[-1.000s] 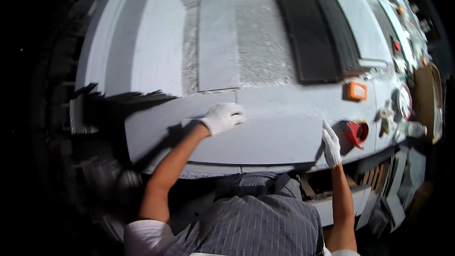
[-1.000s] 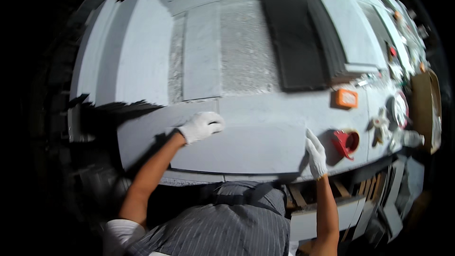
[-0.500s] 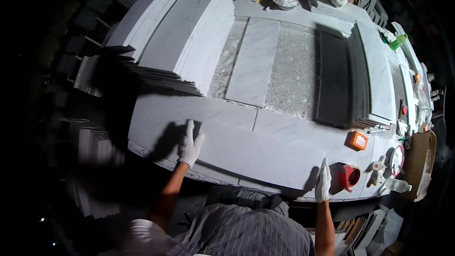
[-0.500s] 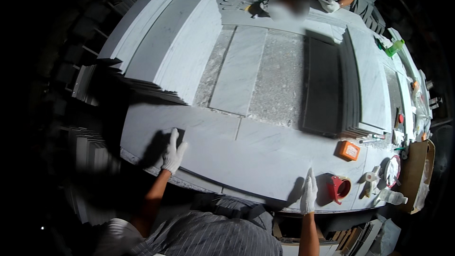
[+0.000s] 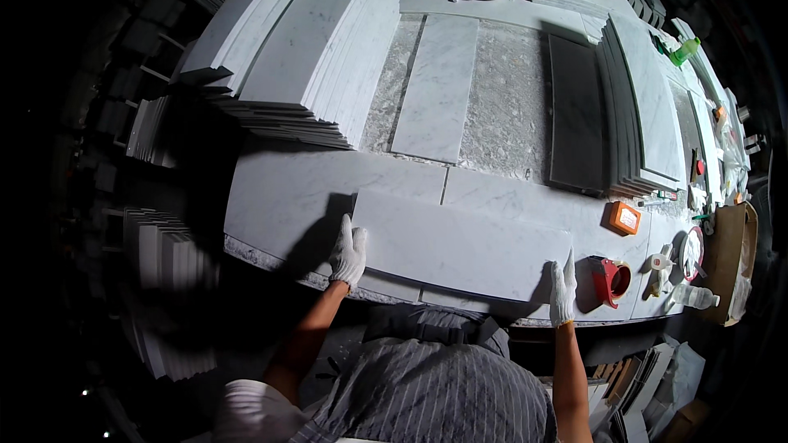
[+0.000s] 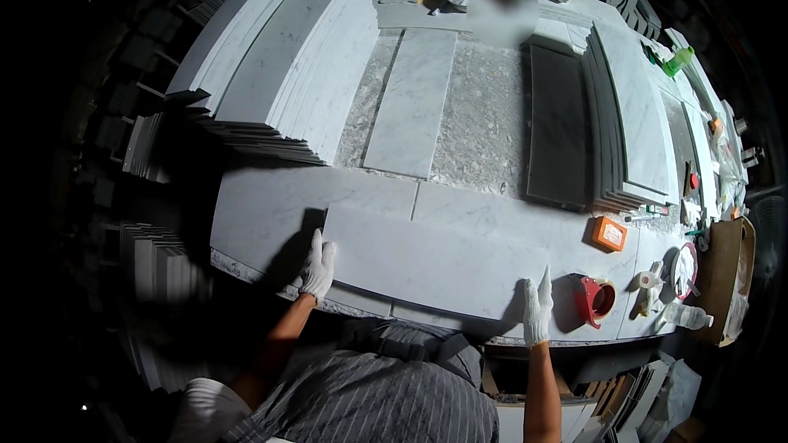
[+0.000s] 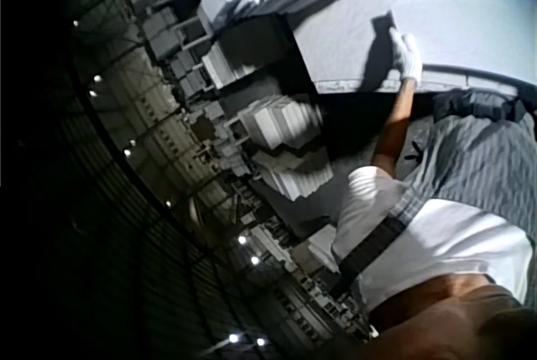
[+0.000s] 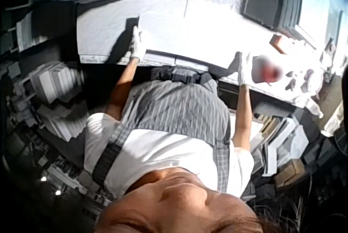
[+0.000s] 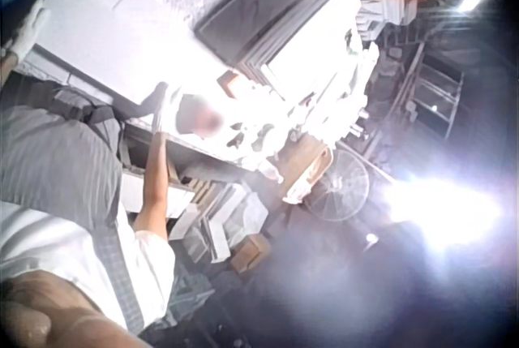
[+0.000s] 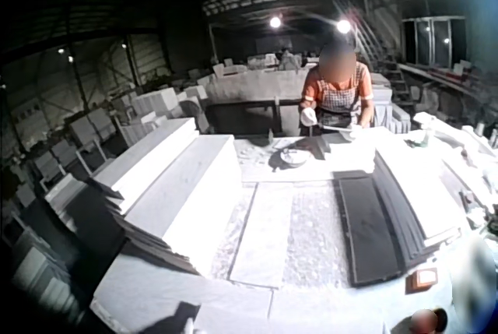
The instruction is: The person stacks white rectangular panels on a workbench, placing thin plastic sheets between them. They repeatedly pick up panels, align them, and add them to a growing stack while another worker handles similar panels across the table.
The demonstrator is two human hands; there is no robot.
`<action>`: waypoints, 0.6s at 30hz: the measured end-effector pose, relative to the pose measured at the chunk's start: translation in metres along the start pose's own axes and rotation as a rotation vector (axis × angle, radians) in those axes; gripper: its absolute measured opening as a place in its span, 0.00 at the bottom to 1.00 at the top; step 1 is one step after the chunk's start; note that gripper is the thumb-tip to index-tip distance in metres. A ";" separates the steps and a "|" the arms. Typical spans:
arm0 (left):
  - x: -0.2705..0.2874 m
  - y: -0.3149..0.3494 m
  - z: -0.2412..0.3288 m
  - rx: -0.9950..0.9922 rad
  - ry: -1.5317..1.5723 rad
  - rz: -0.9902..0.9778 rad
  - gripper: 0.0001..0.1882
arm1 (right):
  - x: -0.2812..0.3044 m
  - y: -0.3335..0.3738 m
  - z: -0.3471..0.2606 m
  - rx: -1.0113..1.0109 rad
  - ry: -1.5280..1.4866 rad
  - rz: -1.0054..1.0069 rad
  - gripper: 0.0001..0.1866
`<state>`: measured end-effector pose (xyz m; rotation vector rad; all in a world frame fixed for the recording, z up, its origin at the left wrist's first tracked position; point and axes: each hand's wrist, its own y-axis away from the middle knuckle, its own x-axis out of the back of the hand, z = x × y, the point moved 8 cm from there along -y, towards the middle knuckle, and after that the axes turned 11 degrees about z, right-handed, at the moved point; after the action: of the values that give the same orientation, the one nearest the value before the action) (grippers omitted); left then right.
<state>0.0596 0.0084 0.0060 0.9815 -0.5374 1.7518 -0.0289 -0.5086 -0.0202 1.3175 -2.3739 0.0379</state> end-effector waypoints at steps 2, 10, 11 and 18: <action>0.001 0.000 -0.005 -0.017 0.003 0.006 0.34 | 0.001 -0.002 0.002 0.020 0.055 0.004 0.34; 0.007 0.008 0.083 -0.491 -0.461 0.239 0.36 | 0.003 -0.002 0.006 0.016 0.002 0.023 0.34; -0.005 0.010 0.100 -0.544 -0.464 0.173 0.37 | 0.003 -0.002 0.007 0.025 0.000 0.028 0.34; -0.177 0.130 0.179 -0.780 0.533 -0.456 0.42 | 0.004 -0.002 0.006 -0.004 0.021 0.079 0.34</action>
<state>0.0329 -0.2715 -0.0254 0.0583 -0.5258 1.1542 -0.0313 -0.5139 -0.0246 1.2151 -2.4065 0.0703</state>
